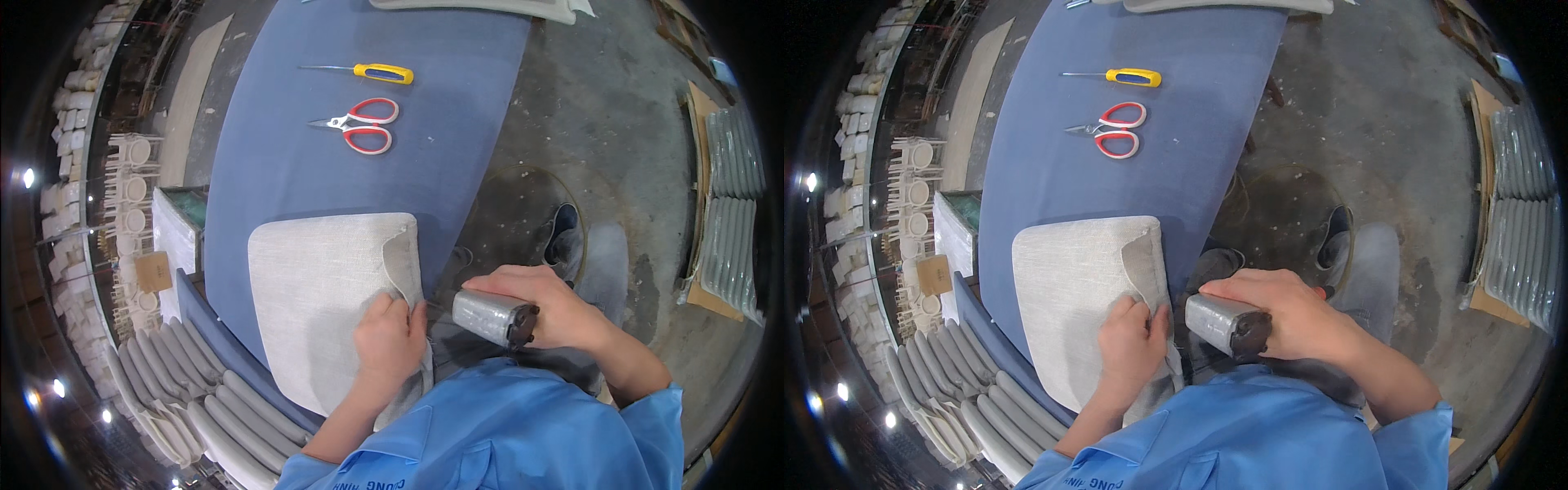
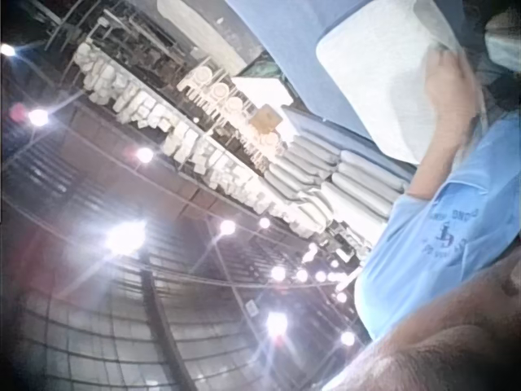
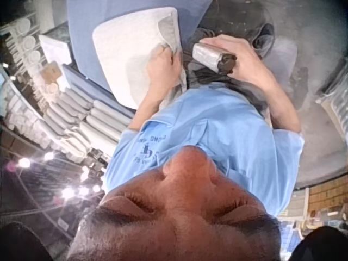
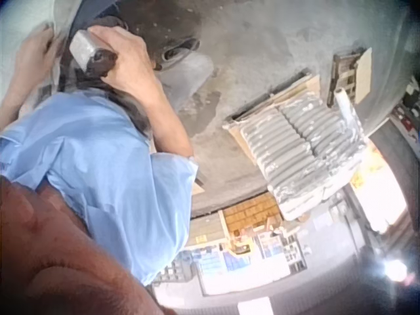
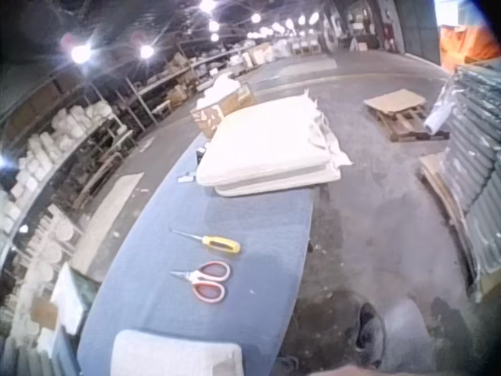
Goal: The person uses a staple gun to attach a white fabric cover to a cushion. They repeatedly pull the fabric taut and fire staples along the edge, then trim excess fabric with a yellow utility knife and scissors.
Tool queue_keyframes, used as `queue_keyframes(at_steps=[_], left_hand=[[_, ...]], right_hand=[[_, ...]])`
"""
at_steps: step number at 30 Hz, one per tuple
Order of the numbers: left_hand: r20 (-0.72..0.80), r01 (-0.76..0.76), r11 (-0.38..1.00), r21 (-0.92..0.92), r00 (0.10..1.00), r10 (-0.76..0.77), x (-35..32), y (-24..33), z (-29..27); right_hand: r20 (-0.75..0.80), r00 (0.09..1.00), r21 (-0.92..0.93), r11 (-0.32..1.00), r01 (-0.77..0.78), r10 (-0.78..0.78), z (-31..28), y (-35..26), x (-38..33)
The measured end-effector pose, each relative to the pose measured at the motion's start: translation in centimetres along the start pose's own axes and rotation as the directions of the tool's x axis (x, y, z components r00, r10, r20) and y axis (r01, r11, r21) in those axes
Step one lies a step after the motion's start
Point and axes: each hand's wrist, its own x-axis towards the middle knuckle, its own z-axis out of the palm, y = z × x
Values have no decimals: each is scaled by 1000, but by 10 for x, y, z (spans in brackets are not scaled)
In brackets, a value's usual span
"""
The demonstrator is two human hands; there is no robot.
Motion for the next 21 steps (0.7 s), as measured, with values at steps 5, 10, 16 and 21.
queue_keyframes(at_steps=[5,10,16,21], left_hand=[[7,-14,982,-187,1000,16,1,-21,2],[-38,9,948,-318,999,-22,-2,-27,6],[-51,1,939,-343,999,-20,-2,-32,5],[-62,-12,932,-362,998,-12,-1,-33,6]], right_hand=[[90,995,-33,999,-39,42,5,7,13],[130,990,-28,998,-56,60,10,11,28],[195,969,-77,988,-138,150,8,-1,41],[210,966,-89,987,-136,152,8,-7,50]])
